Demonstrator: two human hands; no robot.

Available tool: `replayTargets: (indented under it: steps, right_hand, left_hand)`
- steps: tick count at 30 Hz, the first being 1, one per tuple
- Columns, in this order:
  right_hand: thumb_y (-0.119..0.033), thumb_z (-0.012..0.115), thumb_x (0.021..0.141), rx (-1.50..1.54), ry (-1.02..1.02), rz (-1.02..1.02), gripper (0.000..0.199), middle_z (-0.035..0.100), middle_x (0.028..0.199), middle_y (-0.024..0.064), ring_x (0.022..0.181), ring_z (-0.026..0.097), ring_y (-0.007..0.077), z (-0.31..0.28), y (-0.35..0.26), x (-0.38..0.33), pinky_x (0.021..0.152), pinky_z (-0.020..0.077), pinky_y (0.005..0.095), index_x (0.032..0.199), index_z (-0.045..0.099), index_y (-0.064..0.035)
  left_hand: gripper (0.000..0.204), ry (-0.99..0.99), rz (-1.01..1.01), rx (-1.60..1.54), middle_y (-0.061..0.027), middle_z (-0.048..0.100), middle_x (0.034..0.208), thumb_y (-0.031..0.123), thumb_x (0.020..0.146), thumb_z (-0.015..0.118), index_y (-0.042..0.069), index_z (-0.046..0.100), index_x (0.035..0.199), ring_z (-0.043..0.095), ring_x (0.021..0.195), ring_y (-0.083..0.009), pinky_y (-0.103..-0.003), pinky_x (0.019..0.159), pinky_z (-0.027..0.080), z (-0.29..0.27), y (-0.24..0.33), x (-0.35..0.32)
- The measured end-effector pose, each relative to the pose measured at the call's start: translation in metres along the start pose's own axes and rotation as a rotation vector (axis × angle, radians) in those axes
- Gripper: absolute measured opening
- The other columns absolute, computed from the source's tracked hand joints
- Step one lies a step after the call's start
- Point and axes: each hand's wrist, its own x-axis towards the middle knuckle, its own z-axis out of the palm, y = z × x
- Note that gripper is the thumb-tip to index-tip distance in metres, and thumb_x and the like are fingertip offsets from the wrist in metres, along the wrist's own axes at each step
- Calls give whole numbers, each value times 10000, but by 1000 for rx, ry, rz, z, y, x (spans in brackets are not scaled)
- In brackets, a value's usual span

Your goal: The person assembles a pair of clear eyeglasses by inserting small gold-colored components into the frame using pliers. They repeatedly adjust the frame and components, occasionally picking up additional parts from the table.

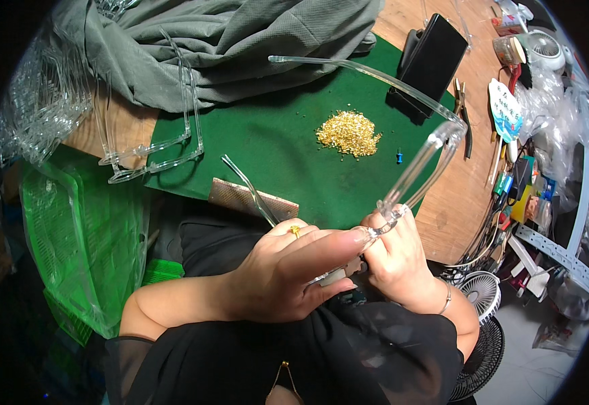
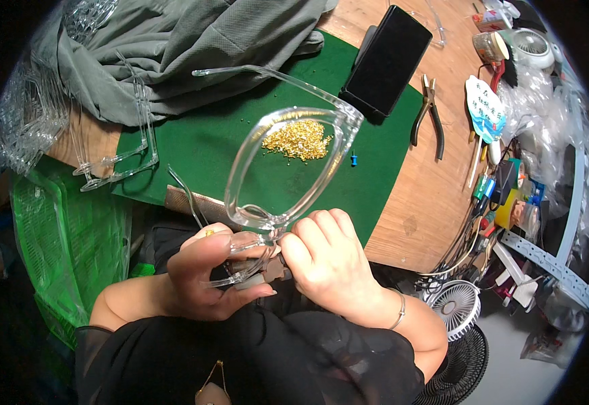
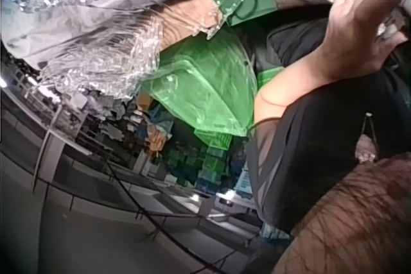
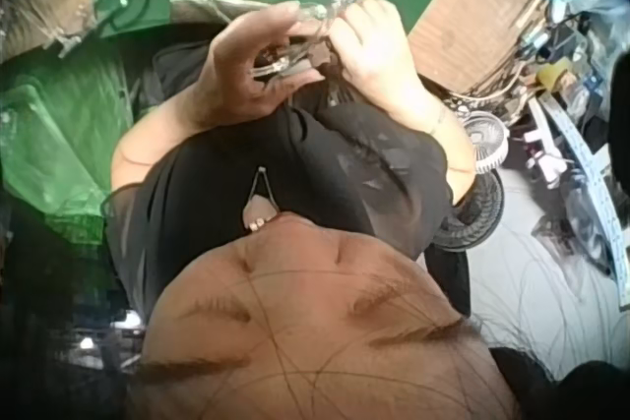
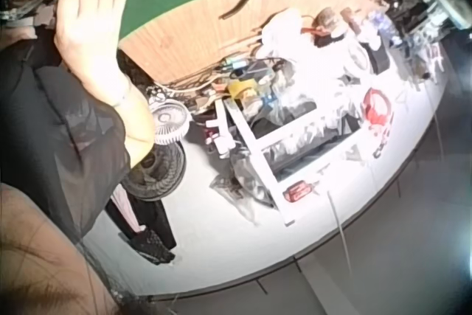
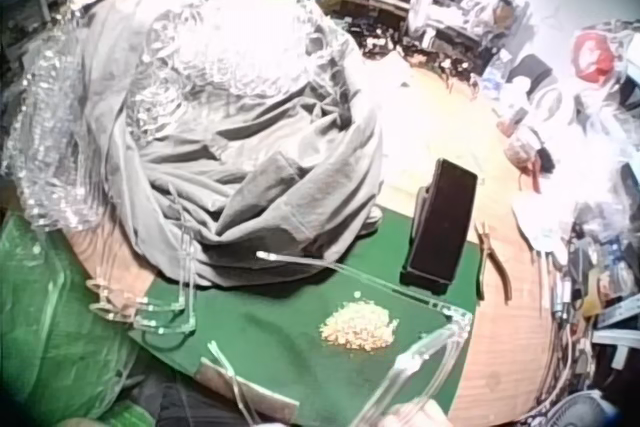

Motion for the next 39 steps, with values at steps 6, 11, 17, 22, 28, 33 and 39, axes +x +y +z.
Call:
replayTargets:
  steps: [6, 11, 17, 22, 28, 33, 39]
  right_hand:
    - [-62, 593, 589, -5, 21, 4, 230, 526, 796, 103, 739, 518, 254, 7, 0, -6, 670, 416, 361, 810, 542, -21]
    - [-47, 618, 583, 105, 13, 51, 261, 522, 788, 105, 765, 529, 278, 7, 2, -7, 709, 433, 376, 834, 551, -26]
    - [-11, 656, 699, 556, -109, 230, 311, 510, 864, 121, 840, 511, 301, -12, 6, -7, 778, 420, 369, 977, 518, -40]
    - [-117, 574, 880, 1112, -318, 559, 192, 554, 951, 106, 889, 543, 207, -13, 0, -19, 786, 441, 314, 1027, 519, -6]
    - [-131, 497, 940, 1793, -508, 514, 173, 564, 1002, 51, 980, 506, 124, -22, -26, -16, 890, 394, 276, 1060, 531, -11]
    - [-217, 494, 950, 2185, -548, 619, 225, 578, 1021, 60, 993, 526, 133, -3, -33, -3, 852, 409, 262, 1081, 529, -37]
    - [-291, 486, 947, 2373, -602, 765, 278, 580, 1009, 69, 961, 544, 138, -4, -44, 1, 818, 410, 235, 1084, 514, -51]
  left_hand:
    - [587, -65, 14, 11, -87, 602, 1051, 97, 725, 711, 37, 455, 1250, 601, 814, -241, -349, 733, 440, 0, 0, -3]
    - [655, -56, 38, 8, -171, 597, 1032, 62, 715, 754, -23, 389, 1252, 619, 847, -260, -332, 736, 471, 2, -2, 0]
    - [1015, 4, -54, -234, -288, 441, 1231, -136, 710, 657, 87, -51, 1402, 605, 837, -166, -255, 720, 476, 7, 3, 7]
    - [1011, 109, -61, -245, -317, 410, 1278, -154, 706, 660, 125, -28, 1392, 633, 845, -183, -292, 778, 513, 0, -2, 6]
    - [987, 176, 26, 67, -319, 416, 1270, -154, 688, 678, 126, 16, 1364, 666, 831, -258, -331, 744, 560, 2, -3, 12]
    - [919, 170, 21, 323, -336, 417, 1256, -157, 678, 663, 106, 71, 1330, 661, 862, -312, -347, 772, 549, -5, 3, 4]
    - [914, 194, 226, 423, -319, 445, 1225, -154, 675, 650, 101, 67, 1330, 571, 1051, -408, -417, 840, 521, -9, -8, -2]
